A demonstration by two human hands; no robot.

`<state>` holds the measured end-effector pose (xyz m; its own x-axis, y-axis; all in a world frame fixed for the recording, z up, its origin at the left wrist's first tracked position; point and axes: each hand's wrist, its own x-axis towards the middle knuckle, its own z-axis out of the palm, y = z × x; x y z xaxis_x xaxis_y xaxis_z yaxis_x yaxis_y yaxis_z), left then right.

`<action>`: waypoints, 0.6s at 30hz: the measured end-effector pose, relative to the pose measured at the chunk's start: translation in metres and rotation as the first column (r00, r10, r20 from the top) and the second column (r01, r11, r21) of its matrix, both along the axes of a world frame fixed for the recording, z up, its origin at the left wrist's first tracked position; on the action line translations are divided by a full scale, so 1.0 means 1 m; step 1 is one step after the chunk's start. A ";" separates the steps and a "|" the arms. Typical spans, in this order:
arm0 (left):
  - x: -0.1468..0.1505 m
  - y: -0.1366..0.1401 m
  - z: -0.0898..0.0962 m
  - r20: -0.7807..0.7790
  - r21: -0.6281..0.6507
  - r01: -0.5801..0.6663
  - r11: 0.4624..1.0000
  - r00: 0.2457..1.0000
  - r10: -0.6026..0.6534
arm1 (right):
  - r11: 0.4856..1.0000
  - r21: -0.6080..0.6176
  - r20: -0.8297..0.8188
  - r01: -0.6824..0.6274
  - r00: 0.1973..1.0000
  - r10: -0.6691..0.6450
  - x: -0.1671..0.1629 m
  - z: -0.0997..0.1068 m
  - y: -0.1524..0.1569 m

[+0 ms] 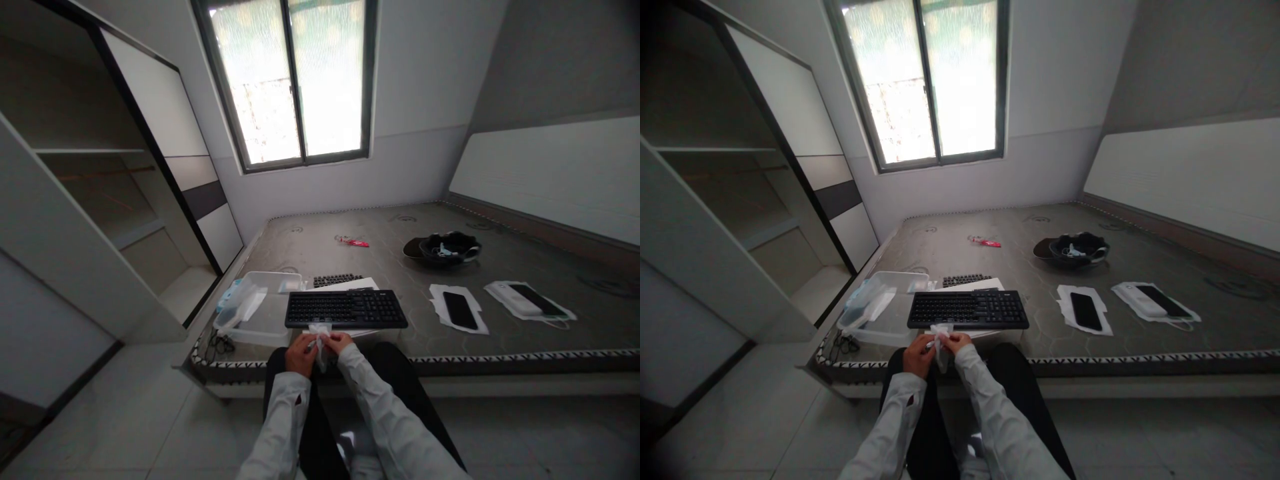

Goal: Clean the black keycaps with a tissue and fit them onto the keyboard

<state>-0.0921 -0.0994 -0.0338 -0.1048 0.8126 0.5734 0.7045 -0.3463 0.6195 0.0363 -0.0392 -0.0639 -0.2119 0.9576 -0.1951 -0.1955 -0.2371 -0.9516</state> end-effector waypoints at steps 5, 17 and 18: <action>0.003 -0.002 0.000 0.006 -0.030 -0.010 1.000 1.000 0.010 | 1.000 -0.011 -0.005 -0.012 1.000 0.012 0.000 0.000 0.003; 0.000 -0.004 0.003 0.027 -0.073 -0.017 0.997 0.999 0.019 | 1.000 0.021 0.024 0.014 1.000 -0.015 0.004 -0.001 0.004; 0.000 -0.004 0.004 0.031 -0.072 -0.006 0.997 0.999 0.009 | 1.000 0.020 0.032 0.017 0.999 -0.017 0.004 -0.002 0.005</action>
